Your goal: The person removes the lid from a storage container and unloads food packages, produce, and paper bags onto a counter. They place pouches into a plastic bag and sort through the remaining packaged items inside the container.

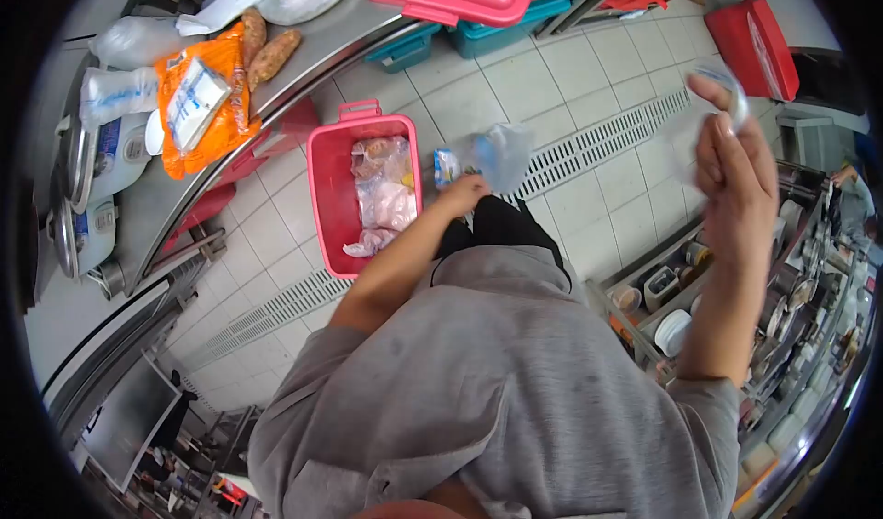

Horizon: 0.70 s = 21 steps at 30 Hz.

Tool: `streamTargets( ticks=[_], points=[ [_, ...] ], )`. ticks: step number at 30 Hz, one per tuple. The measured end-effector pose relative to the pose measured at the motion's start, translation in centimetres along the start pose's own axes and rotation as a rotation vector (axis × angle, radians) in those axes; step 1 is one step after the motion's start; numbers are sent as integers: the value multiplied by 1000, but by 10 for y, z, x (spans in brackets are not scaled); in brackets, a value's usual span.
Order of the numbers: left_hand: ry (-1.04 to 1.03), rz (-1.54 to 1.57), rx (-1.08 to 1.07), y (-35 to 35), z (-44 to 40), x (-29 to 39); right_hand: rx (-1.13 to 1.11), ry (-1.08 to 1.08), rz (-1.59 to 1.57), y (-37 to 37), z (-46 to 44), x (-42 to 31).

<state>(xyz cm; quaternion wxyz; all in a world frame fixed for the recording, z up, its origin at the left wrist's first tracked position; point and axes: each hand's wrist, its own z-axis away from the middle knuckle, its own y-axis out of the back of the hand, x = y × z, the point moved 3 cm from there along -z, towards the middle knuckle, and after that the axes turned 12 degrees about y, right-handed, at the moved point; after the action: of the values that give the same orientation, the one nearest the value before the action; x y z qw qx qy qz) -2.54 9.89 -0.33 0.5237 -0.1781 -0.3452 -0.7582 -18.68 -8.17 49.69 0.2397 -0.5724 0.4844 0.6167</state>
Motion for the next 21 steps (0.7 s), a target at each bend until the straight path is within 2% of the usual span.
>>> streamTargets(
  ticks=[1, 2, 3, 4, 5, 6, 7, 9, 10, 11, 13, 14, 15, 17, 18, 21],
  points=[
    [32, -3, 9, 17, 22, -9, 6, 34, 423, 24, -6, 2],
    [61, 228, -69, 34, 52, -15, 131, -12, 375, 49, -7, 7],
    [18, 279, -31, 22, 50, -57, 187, -20, 368, 74, -9, 27],
    [81, 386, -25, 20, 64, -72, 227, -154, 334, 92, -9, 66],
    [140, 385, -1, 33, 90, -55, 151, -171, 741, 104, -7, 125],
    [223, 380, -60, 26, 89, -65, 28, -78, 517, 130, 10, 239],
    [312, 378, -117, 12, 85, -84, -79, -393, 448, 96, 23, 272],
    [342, 360, -119, -9, 53, -102, -322, -368, 469, 56, 66, 392],
    [373, 347, -122, -25, 36, -111, -342, -358, 424, 35, 87, 440],
    [375, 361, -116, -36, 7, -117, -310, -557, 209, 21, 108, 492],
    [359, 405, 48, -67, -36, -135, -585, -536, 473, -12, 144, 588],
    [546, 592, 70, -71, -47, -123, -755, -550, 608, -30, 163, 630],
    [552, 606, 81, -68, -65, -110, -948, -626, 772, -54, 165, 664],
    [960, 836, 158, -81, -102, -118, -1248, -742, 957, -107, 130, 650],
    [992, 823, 63, -121, -144, -178, -1275, -720, 1037, -129, 112, 643],
    [858, 798, 303, -199, -238, -289, -1230, -666, 1179, -183, 78, 708]
  ],
)
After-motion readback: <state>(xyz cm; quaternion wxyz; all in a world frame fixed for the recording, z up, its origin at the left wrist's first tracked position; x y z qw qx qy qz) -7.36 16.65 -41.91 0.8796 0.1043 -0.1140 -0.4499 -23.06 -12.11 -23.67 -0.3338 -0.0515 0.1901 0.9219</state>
